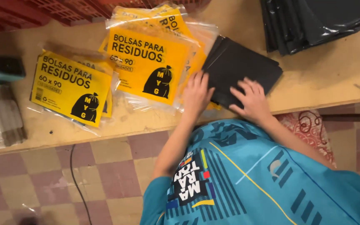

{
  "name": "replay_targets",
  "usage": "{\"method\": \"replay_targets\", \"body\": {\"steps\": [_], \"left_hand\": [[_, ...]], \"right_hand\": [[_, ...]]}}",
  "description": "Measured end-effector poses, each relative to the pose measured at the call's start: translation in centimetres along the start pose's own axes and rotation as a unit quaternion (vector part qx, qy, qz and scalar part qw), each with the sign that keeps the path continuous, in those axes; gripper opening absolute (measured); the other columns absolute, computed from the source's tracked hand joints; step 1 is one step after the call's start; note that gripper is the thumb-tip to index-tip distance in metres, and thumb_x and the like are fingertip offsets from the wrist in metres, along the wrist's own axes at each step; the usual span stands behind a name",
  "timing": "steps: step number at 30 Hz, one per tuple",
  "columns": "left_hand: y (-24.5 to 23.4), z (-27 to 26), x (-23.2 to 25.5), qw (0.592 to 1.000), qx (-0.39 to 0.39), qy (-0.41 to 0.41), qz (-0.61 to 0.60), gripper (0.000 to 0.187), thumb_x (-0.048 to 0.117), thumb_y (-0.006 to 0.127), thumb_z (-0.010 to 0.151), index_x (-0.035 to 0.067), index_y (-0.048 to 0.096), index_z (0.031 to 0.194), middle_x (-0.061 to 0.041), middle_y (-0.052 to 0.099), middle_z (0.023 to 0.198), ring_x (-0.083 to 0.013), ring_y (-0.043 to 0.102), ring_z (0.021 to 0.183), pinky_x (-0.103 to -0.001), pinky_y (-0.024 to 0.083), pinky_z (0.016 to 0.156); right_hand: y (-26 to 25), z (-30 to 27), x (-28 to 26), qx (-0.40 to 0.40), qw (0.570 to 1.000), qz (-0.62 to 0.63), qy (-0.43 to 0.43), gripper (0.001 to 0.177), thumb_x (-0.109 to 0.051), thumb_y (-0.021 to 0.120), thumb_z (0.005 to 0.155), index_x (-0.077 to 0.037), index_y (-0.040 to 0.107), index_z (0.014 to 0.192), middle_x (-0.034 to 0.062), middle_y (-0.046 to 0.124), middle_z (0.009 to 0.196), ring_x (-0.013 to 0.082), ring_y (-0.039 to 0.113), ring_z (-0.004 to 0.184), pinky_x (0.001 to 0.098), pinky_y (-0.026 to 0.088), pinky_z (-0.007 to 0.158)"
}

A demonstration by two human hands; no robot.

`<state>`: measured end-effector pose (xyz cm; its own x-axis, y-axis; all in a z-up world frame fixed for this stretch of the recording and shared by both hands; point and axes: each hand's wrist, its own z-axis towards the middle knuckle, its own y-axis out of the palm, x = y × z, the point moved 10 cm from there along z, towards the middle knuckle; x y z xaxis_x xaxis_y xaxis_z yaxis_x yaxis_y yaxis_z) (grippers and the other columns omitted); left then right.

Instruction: Packaging black plastic bags into yellow labeled outer bags at a workbench

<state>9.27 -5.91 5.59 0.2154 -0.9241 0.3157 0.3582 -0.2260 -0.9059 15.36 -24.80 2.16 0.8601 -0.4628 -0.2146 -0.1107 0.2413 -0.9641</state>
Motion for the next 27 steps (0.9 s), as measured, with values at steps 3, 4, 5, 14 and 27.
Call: {"method": "replay_targets", "body": {"steps": [3,4,5,14,27], "left_hand": [[3.4,3.0,1.6,0.992,0.019,-0.016,0.121,0.081,0.056,0.079,0.076,0.013,0.057,0.140,-0.010,0.059,0.141,-0.0274,0.058,0.131,-0.039,0.063,0.089],[4.6,4.1,1.0,0.990,0.002,-0.051,0.135,0.080,0.059,0.074,0.079,0.011,0.056,0.141,-0.010,0.060,0.137,-0.0286,0.059,0.125,-0.041,0.063,0.086],[5.7,5.0,0.4,0.985,-0.016,-0.086,0.149,0.081,0.062,0.069,0.083,0.009,0.055,0.143,-0.010,0.061,0.134,-0.0298,0.060,0.119,-0.043,0.064,0.082],[9.3,10.2,0.4,0.980,-0.072,-0.158,-0.094,0.037,0.043,0.040,0.106,0.016,0.064,0.115,-0.004,0.064,0.102,-0.0286,0.068,0.100,-0.048,0.062,0.076],[-3.1,5.0,-6.0,0.924,0.022,-0.190,-0.330,0.031,0.036,0.057,0.106,0.009,0.069,0.096,-0.017,0.066,0.087,-0.0377,0.068,0.090,-0.046,0.055,0.085]], "right_hand": [[-0.8,1.7,1.4,0.005,0.999,-0.009,0.035,0.075,-0.070,0.052,0.093,-0.021,0.059,0.149,0.0197,0.049,0.154,0.0448,0.035,0.150,0.0641,0.020,0.119],[-0.9,2.1,1.6,0.013,0.999,-0.003,0.030,0.079,-0.071,0.051,0.094,-0.018,0.056,0.152,0.0221,0.046,0.157,0.0471,0.031,0.151,0.0672,0.016,0.119],[-1.0,2.4,1.6,0.021,0.999,0.003,0.025,0.082,-0.073,0.049,0.094,-0.016,0.054,0.154,0.0245,0.043,0.159,0.0495,0.028,0.152,0.0702,0.012,0.118],[-1.0,3.1,6.9,0.042,0.996,0.069,0.038,0.093,-0.066,0.068,0.083,-0.012,0.051,0.156,0.0261,0.047,0.153,0.0462,0.038,0.145,0.0617,0.023,0.118],[-5.5,7.5,11.5,-0.040,0.966,0.248,0.054,0.010,-0.020,0.077,0.098,-0.028,0.075,0.105,-0.0046,0.072,0.081,0.0204,0.073,0.084,0.0338,0.057,0.078]]}}
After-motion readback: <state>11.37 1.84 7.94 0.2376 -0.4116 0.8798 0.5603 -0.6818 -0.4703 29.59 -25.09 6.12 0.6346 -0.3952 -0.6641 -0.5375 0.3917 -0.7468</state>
